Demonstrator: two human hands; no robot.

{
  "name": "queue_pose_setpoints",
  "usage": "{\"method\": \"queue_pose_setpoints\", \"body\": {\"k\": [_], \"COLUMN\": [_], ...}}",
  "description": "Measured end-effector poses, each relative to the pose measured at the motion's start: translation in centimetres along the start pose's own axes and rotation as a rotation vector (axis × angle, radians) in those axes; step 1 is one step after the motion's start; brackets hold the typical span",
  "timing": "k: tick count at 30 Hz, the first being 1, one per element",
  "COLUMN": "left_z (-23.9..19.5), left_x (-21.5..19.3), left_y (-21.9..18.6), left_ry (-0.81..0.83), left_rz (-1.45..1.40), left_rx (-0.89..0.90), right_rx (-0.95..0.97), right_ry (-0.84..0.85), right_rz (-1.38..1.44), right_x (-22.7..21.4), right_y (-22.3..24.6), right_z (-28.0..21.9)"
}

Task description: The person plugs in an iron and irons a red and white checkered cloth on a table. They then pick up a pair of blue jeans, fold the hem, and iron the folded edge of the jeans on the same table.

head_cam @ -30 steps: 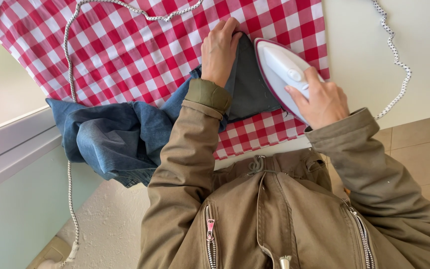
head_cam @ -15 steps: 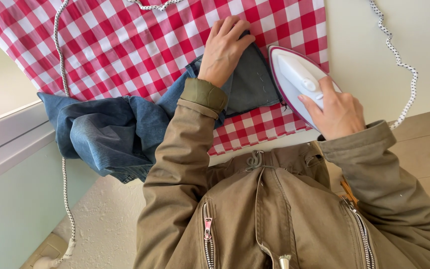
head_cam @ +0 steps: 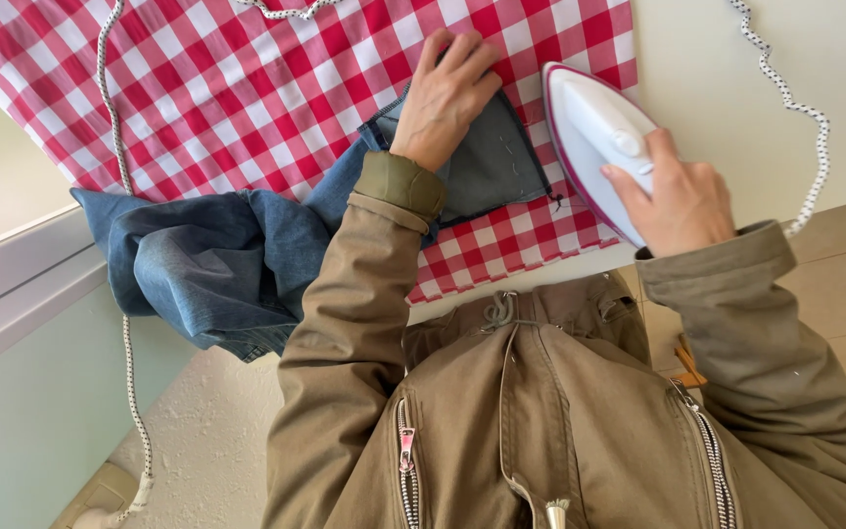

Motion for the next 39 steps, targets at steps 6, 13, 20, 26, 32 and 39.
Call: {"method": "queue_pose_setpoints", "body": {"k": [6, 13, 20, 26, 32, 39], "left_z": [-0.6, -0.4, -0.7, -0.4, -0.5, -0.8], "left_x": [1.4, 2.3, 0.9, 1.0, 1.6, 2.4], "left_y": [-1.6, -1.7, -2.2, -3.2, -3.4, -3.3], "left_ry": [0.038, 0.091, 0.068, 0.097, 0.106, 0.133], "left_rz": [0.022, 0.017, -0.051, -0.096, -0.064, -0.103], "left_rx": [0.095, 0.115, 0.147, 0.214, 0.225, 0.215], "right_rx": [0.076, -0.063, -0.017, -0.014, -0.001, -0.054], "right_ry": [-0.01, -0.018, 0.011, -0.02, 0.028, 0.01], "right_rz": [-0.06, -0.016, -0.031, -0.029, -0.043, -0.058], "right_x": [-1.8, 1.3, 1.8, 1.2, 2.3, 2.4], "right_y": [0.2, 1.7, 1.7, 0.7, 0.7, 2.0], "right_z": [-2.7, -2.7, -2.8, -3.7, -3.4, -3.3]}}
Point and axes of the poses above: each hand's wrist, its own z-axis towards the middle knuckle, its own x-axis out of the palm, y = z × x, the point moved 9 cm from there along z, towards the middle knuckle, and after that the axes turned 14 degrees about y, right-handed, at the moved point
